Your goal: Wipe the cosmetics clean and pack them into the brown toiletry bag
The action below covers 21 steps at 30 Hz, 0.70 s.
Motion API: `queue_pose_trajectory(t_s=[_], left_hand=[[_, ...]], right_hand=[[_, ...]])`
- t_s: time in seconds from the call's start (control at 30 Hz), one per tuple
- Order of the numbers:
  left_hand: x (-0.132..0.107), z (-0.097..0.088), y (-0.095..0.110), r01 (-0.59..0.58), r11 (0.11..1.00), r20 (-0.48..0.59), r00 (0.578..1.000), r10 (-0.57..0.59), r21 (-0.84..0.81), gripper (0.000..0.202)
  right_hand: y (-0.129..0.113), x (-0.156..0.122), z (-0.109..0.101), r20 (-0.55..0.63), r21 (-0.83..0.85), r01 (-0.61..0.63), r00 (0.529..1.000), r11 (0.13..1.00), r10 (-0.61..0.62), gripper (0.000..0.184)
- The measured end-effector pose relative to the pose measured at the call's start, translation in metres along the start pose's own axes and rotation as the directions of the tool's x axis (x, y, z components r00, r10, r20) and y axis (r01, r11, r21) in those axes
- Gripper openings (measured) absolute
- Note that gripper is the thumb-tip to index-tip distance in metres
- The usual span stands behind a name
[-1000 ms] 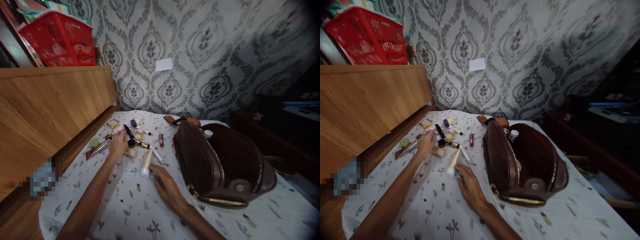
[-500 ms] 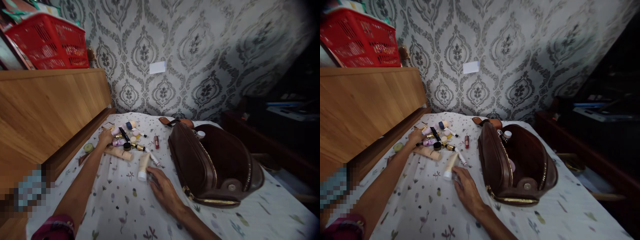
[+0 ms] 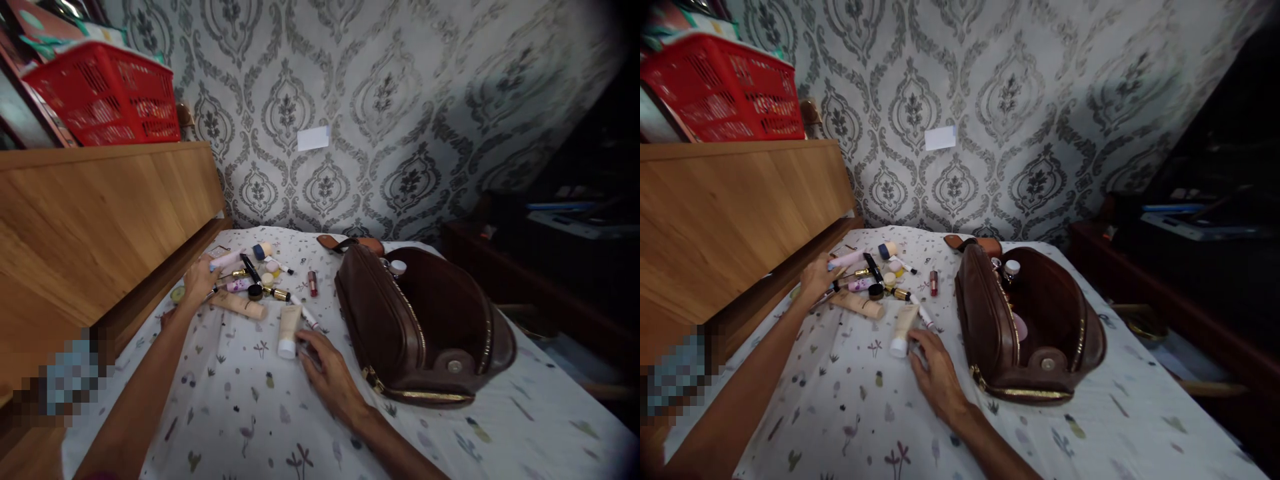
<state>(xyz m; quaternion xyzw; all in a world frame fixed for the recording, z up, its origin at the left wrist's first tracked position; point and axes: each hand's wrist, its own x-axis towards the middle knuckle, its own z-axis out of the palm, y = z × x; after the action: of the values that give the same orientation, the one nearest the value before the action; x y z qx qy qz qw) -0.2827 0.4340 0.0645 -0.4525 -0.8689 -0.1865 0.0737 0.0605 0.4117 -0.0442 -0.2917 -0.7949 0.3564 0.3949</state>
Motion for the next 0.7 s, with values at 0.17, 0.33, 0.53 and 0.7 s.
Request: queue_pose_trajectory(t_s=[0.17, 0.33, 0.53, 0.7], left_hand=[[-0.028, -0.024, -0.013, -0.125, 0.969, 0.024, 0.991, 0.133, -0.211, 0.04], [-0.059, -0.033, -0.007, -0.248, 0.827, 0.272, 0.863, 0.425, -0.504, 0.046], [-0.087, -0.036, 0.033, -0.3, 0.631, 0.421, 0.536, 0.732, -0.716, 0.038], [-0.099, -0.025, 0.066, -0.161, 0.646, 0.425, 0.631, 0.649, -0.746, 0.043]], right_hand=[[-0.008, 0.002, -0.003, -0.071, 0.049, -0.005, 0.997, 0.999, 0.008, 0.03], [-0.022, 0.002, -0.008, -0.066, 0.26, -0.149, 0.983, 0.954, 0.172, 0.046], [-0.032, 0.003, -0.006, 0.369, 0.663, -0.455, 0.889, 0.595, 0.27, 0.066], [-0.038, -0.001, -0.005, 0.498, 0.628, -0.549, 0.828, 0.552, 0.258, 0.049]])
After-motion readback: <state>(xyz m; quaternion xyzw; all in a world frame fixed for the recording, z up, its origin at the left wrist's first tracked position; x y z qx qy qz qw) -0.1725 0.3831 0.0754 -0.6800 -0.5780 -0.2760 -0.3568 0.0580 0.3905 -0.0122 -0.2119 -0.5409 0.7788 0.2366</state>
